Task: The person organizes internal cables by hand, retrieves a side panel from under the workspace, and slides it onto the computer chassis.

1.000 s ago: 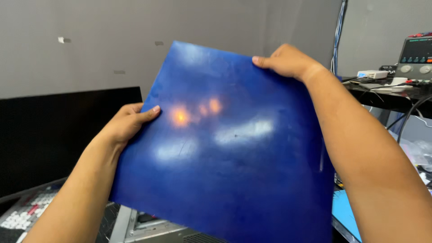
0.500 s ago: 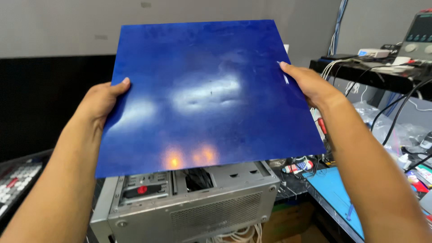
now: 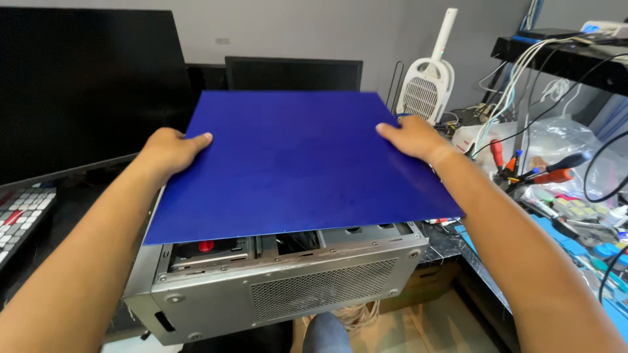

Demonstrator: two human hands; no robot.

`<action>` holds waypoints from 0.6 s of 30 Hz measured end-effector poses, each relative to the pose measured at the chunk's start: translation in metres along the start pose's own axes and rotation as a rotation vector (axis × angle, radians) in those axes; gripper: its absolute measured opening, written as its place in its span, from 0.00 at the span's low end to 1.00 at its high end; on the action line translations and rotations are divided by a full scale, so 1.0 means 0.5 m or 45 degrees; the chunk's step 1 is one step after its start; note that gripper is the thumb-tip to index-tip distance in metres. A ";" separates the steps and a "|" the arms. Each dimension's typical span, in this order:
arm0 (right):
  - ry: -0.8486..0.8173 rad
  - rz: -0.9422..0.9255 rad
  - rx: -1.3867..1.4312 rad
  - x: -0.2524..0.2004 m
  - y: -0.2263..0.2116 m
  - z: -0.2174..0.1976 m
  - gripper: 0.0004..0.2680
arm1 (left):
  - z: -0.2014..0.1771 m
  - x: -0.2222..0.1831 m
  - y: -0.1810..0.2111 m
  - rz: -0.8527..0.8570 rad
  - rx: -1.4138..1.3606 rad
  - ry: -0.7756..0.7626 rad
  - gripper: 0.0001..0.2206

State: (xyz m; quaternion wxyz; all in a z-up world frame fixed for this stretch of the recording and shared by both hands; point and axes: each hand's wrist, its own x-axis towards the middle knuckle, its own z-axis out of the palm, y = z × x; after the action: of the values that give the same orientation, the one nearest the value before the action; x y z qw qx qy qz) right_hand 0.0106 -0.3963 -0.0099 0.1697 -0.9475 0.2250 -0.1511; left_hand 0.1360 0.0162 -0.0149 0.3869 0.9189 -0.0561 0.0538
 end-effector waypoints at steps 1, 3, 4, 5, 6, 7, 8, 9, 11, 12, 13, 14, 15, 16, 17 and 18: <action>-0.011 0.000 0.000 -0.010 -0.007 0.010 0.27 | 0.005 0.006 -0.013 -0.009 0.004 -0.004 0.31; -0.161 0.030 -0.048 -0.031 -0.020 0.028 0.35 | 0.014 0.016 -0.036 -0.028 0.178 -0.053 0.32; -0.168 0.029 -0.049 -0.042 -0.026 0.037 0.35 | 0.021 0.016 -0.042 -0.035 0.181 -0.056 0.32; -0.201 0.050 -0.047 -0.053 -0.032 0.045 0.35 | 0.028 0.015 -0.047 -0.017 0.263 -0.091 0.33; -0.233 0.070 -0.046 -0.065 -0.039 0.052 0.36 | 0.034 0.014 -0.052 0.001 0.344 -0.125 0.34; -0.237 0.069 -0.046 -0.066 -0.034 0.060 0.36 | 0.039 0.014 -0.056 -0.003 0.345 -0.126 0.34; -0.266 0.081 -0.070 -0.068 -0.030 0.067 0.37 | 0.045 0.013 -0.059 -0.013 0.364 -0.131 0.35; -0.295 0.094 -0.094 -0.071 -0.024 0.074 0.38 | 0.052 0.012 -0.062 -0.024 0.383 -0.136 0.35; -0.325 0.109 -0.101 -0.101 -0.051 0.062 0.39 | 0.042 -0.031 -0.040 -0.035 0.397 -0.182 0.37; -0.350 0.124 -0.108 -0.115 -0.064 0.056 0.41 | 0.037 -0.052 -0.029 -0.043 0.410 -0.226 0.40; -0.354 0.126 -0.108 -0.114 -0.064 0.058 0.41 | 0.037 -0.053 -0.029 -0.045 0.411 -0.229 0.40; -0.349 0.121 -0.117 -0.112 -0.063 0.061 0.42 | 0.038 -0.053 -0.030 -0.038 0.456 -0.214 0.40; -0.344 0.116 -0.125 -0.110 -0.064 0.063 0.43 | 0.038 -0.053 -0.030 -0.030 0.501 -0.199 0.41; -0.347 0.117 -0.124 -0.108 -0.061 0.065 0.43 | 0.039 -0.056 -0.031 -0.032 0.503 -0.202 0.41; -0.344 0.106 -0.144 -0.105 -0.060 0.068 0.42 | 0.039 -0.060 -0.033 -0.017 0.556 -0.190 0.41; -0.340 0.096 -0.164 -0.103 -0.060 0.070 0.42 | 0.039 -0.064 -0.036 -0.001 0.610 -0.178 0.41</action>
State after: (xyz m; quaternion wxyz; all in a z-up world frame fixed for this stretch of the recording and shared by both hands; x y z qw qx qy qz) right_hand -0.0093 -0.3377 -0.0405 0.1423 -0.9590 0.2450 -0.0025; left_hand 0.1082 0.0168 -0.0455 0.1533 0.9858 -0.0678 0.0016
